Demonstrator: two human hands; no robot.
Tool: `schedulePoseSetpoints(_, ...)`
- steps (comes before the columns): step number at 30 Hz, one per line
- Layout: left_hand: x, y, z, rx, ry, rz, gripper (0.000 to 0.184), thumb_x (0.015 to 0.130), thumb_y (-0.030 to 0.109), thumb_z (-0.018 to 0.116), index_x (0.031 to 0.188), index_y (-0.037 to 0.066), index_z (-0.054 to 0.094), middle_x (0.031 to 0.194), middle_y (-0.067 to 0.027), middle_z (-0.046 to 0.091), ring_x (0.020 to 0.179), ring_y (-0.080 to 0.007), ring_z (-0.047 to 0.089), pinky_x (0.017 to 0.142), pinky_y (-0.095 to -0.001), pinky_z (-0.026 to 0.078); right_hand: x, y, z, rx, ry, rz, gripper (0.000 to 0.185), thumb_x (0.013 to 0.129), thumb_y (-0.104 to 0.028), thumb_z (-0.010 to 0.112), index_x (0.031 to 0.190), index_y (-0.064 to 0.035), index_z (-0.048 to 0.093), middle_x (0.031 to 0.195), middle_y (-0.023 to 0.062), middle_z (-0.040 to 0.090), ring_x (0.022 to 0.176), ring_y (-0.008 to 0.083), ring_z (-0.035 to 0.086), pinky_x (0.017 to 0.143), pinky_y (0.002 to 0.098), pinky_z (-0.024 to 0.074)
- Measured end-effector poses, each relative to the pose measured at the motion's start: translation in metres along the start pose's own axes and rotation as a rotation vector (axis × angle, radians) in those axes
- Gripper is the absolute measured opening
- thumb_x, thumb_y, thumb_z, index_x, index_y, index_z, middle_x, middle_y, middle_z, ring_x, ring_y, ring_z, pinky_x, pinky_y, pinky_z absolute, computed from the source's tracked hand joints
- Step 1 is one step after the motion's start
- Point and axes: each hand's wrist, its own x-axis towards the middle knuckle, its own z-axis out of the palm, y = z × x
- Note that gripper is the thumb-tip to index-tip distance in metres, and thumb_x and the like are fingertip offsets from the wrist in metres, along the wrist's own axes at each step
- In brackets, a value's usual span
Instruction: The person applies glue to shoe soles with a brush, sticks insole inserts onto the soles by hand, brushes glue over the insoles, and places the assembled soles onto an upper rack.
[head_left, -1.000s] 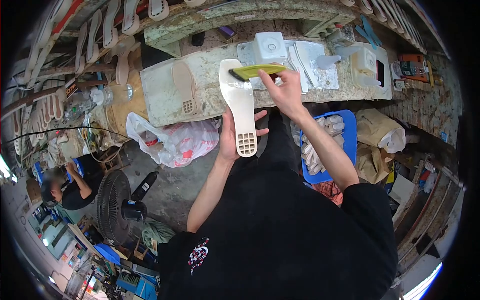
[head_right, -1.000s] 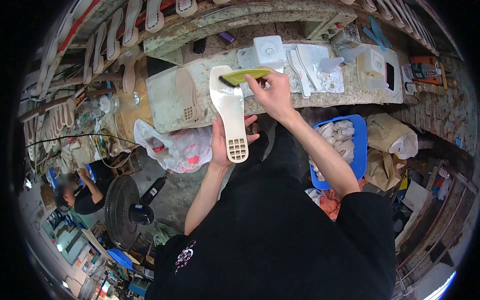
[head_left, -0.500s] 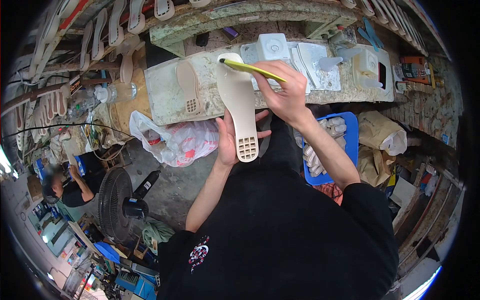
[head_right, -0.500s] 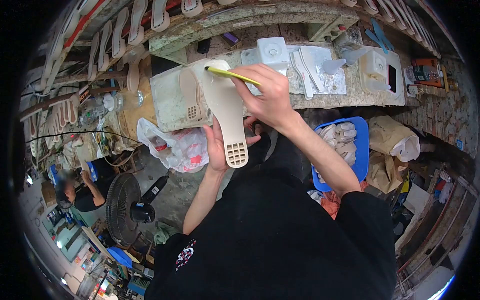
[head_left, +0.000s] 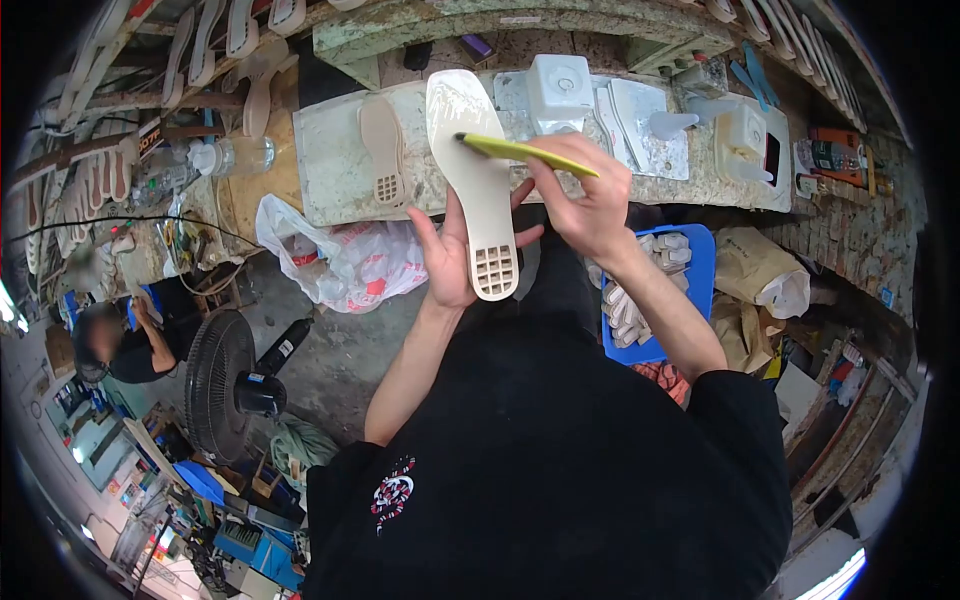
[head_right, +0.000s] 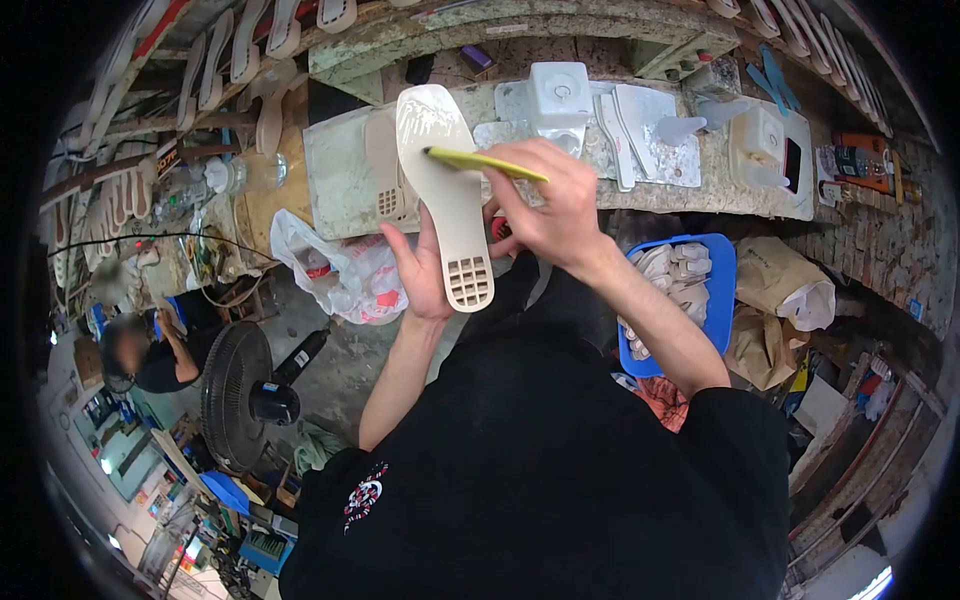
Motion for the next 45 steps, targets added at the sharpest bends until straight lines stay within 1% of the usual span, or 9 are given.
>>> schedulePoseSetpoints(7, 0.013, 0.026, 0.016, 0.055, 0.022, 0.032, 0.105, 0.091, 0.093, 0.012, 0.172, 0.026, 0.010, 0.174, -0.0134, 0.025, 0.158, -0.0401, 0.027, 0.127, -0.0546, 0.027, -0.008, -0.023, -0.002, 0.017, -0.078, -0.108, 0.027, 0.077, 0.006, 0.078, 0.102, -0.0034, 0.078, 0.091, 0.0109, 0.077, 0.075, 0.0273, 0.072, 0.067, 0.0354, 0.0580)
schedulePoseSetpoints(11, 0.023, 0.035, 0.021, -0.071, 0.022, 0.162, 0.102, 0.092, 0.092, 0.012, 0.171, 0.028, 0.011, 0.176, -0.0023, 0.019, 0.161, -0.0383, 0.019, 0.126, -0.0711, 0.020, -0.032, -0.035, 0.001, 0.167, -0.278, -0.303, 0.043, 0.070, 0.003, 0.081, 0.113, -0.0031, 0.075, 0.096, 0.0115, 0.075, 0.075, 0.0278, 0.072, 0.067, 0.0362, 0.0592)
schedulePoseSetpoints(18, 0.033, 0.051, 0.018, -0.038, 0.028, 0.231, 0.098, 0.095, 0.089, 0.014, 0.171, 0.027, 0.017, 0.174, -0.0021, 0.025, 0.161, -0.0407, 0.018, 0.126, -0.0704, 0.020, -0.040, -0.050, 0.001, 0.154, -0.309, -0.416, 0.036, 0.071, -0.001, 0.079, 0.107, 0.0031, 0.074, 0.094, 0.0154, 0.073, 0.076, 0.0275, 0.071, 0.065, 0.0361, 0.0580)
schedulePoseSetpoints(24, 0.034, 0.054, 0.016, -0.019, 0.048, 0.227, 0.092, 0.098, 0.085, 0.017, 0.169, 0.027, 0.023, 0.172, -0.0033, 0.029, 0.160, -0.0416, 0.020, 0.125, -0.0703, 0.023, -0.039, -0.058, -0.004, 0.111, -0.309, -0.295, 0.034, 0.072, 0.009, 0.076, 0.105, 0.0021, 0.075, 0.093, 0.0137, 0.076, 0.075, 0.0271, 0.072, 0.065, 0.0343, 0.0581)
schedulePoseSetpoints(28, 0.028, 0.052, 0.021, -0.006, 0.053, 0.157, 0.088, 0.101, 0.081, 0.014, 0.169, 0.027, 0.024, 0.172, -0.0038, 0.030, 0.160, -0.0400, 0.022, 0.124, -0.0697, 0.028, -0.031, -0.066, -0.008, 0.090, -0.240, 0.193, 0.009, 0.090, 0.001, 0.073, 0.097, 0.0061, 0.075, 0.090, 0.0168, 0.076, 0.077, 0.0242, 0.074, 0.070, 0.0320, 0.0578)
schedulePoseSetpoints(30, 0.027, 0.050, 0.023, 0.016, 0.047, 0.151, 0.086, 0.102, 0.080, 0.013, 0.169, 0.027, 0.024, 0.171, -0.0046, 0.031, 0.160, -0.0394, 0.023, 0.123, -0.0691, 0.030, -0.021, -0.047, -0.008, -0.051, -0.078, -0.055, 0.021, 0.083, 0.002, 0.076, 0.104, 0.0004, 0.076, 0.093, 0.0140, 0.077, 0.077, 0.0273, 0.075, 0.067, 0.0356, 0.0600)
schedulePoseSetpoints(35, 0.028, 0.049, 0.021, 0.046, 0.060, 0.107, 0.082, 0.105, 0.075, 0.015, 0.168, 0.025, 0.024, 0.169, -0.0071, 0.034, 0.158, -0.0407, 0.026, 0.121, -0.0692, 0.033, -0.042, -0.056, -0.009, 0.008, -0.412, -0.559, 0.039, 0.070, -0.004, 0.074, 0.108, 0.0042, 0.074, 0.095, 0.0130, 0.071, 0.078, 0.0248, 0.070, 0.067, 0.0365, 0.0590)
schedulePoseSetpoints(40, 0.026, 0.048, 0.020, 0.090, 0.080, 0.074, 0.079, 0.107, 0.072, 0.018, 0.168, 0.022, 0.025, 0.167, -0.0073, 0.036, 0.157, -0.0399, 0.029, 0.120, -0.0690, 0.036, -0.019, -0.050, -0.017, 0.044, -0.434, -0.517, 0.033, 0.085, -0.010, 0.073, 0.114, 0.0053, 0.074, 0.103, 0.0158, 0.076, 0.079, 0.0255, 0.073, 0.065, 0.0357, 0.0593)
schedulePoseSetpoints(45, 0.025, 0.049, 0.019, 0.105, 0.065, 0.061, 0.072, 0.109, 0.067, 0.019, 0.167, 0.025, 0.024, 0.167, -0.0078, 0.035, 0.155, -0.0433, 0.031, 0.117, -0.0686, 0.041, -0.023, -0.052, -0.019, 0.088, -0.372, -0.444, 0.033, 0.077, 0.000, 0.075, 0.110, 0.0037, 0.074, 0.098, 0.0147, 0.075, 0.072, 0.0247, 0.070, 0.061, 0.0345, 0.0564)
